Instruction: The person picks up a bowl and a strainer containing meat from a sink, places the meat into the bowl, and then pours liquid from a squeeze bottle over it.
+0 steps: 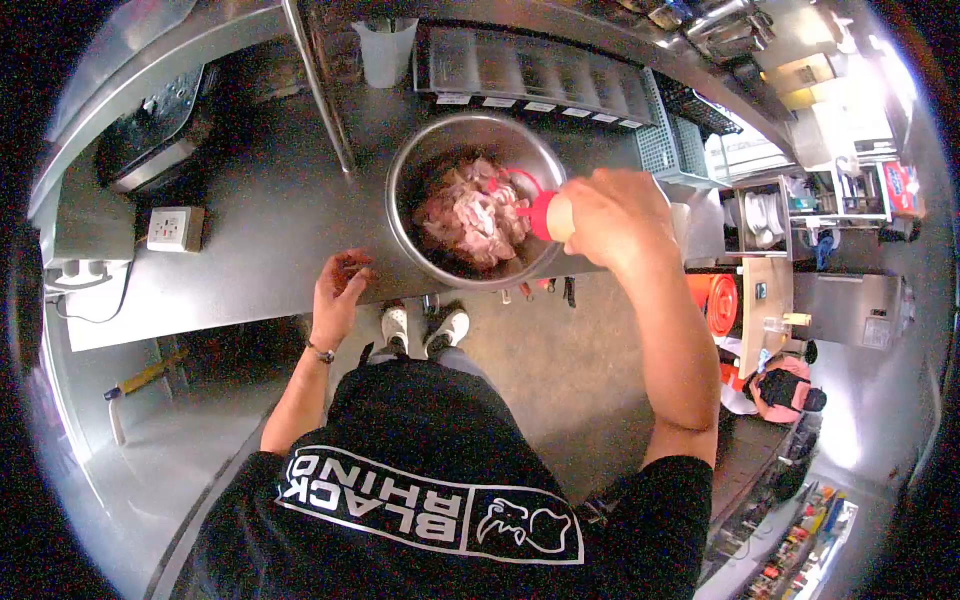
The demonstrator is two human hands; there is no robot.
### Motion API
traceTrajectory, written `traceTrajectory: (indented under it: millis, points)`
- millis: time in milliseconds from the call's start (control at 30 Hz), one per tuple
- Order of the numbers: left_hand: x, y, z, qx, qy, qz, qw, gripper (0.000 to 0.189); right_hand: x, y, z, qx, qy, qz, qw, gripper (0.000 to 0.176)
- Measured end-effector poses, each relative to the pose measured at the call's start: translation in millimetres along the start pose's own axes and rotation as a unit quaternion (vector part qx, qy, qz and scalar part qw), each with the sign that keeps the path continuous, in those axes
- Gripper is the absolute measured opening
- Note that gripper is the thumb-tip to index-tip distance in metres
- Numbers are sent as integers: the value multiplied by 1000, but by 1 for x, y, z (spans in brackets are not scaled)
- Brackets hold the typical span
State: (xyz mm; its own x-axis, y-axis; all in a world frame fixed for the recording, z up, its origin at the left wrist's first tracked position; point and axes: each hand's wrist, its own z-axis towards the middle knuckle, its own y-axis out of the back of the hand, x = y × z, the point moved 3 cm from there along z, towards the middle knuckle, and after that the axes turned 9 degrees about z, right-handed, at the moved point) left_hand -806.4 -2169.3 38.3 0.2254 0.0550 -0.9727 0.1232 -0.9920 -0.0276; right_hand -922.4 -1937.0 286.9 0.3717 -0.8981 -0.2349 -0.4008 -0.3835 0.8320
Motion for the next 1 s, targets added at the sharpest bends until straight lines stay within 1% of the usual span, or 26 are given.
traceTrajectory:
  millis: [100, 133, 167, 200, 300, 400, 467, 500, 533, 600, 667, 700, 767, 800, 867, 1000]
  points:
    - [-14, -3, 5, -19, -13, 38, 999, 25, -6, -5, -6, 17, -4, -13, 1000, 44]
    - [-16, -4, 7, -18, -12, 38, 999, 25, -11, -5, -9, -12, -23, -3, 1000, 44]
    - [-18, -5, 10, -6, -14, 69, 998, 25, -16, -5, -10, -40, -42, 7, 998, 45]
    - [-19, -5, 13, 4, -17, 99, 995, 25, -20, -8, -9, -39, -43, 7, 998, 45]
    - [-6, -5, 20, 8, -7, 70, 998, 24, -25, -17, 0, -13, -24, -23, 999, 45]
    - [-2, -5, 21, 10, -1, 43, 999, 23, -23, -16, 2, -21, -2, -21, 1000, 45]
    - [-7, -5, 20, 7, 8, 42, 999, 22, -19, -9, 3, -57, 28, -15, 998, 46]
    - [-8, -5, 19, 4, 17, 41, 999, 21, -17, -6, 3, -57, 29, -15, 998, 46]
    - [-7, -5, 19, 4, 18, 41, 999, 21, -15, -4, 4, -42, 31, -22, 998, 46]
    - [-5, -4, 18, 1, 36, -11, 999, 21, -15, -2, 4, -26, 33, -28, 999, 46]
    - [-6, -1, 18, 0, 48, 11, 999, 21, -18, 1, 4, -61, 33, -11, 998, 45]
    - [-5, 1, 17, -1, 60, 32, 998, 21, -20, -1, 7, -60, 34, -11, 998, 45]
    - [1, 2, 18, -4, 53, 22, 998, 20, -22, -5, 13, -103, 48, 3, 993, 46]
    - [2, 2, 18, -6, 45, 12, 999, 20, -20, -4, 15, -102, 49, 3, 994, 46]
    - [1, 2, 17, -9, 47, 4, 999, 20, -9, -2, 19, -34, 81, -29, 996, 47]
    - [6, 3, 17, -8, 47, -10, 999, 20, -9, -2, 24, -10, 74, -72, 995, 49]
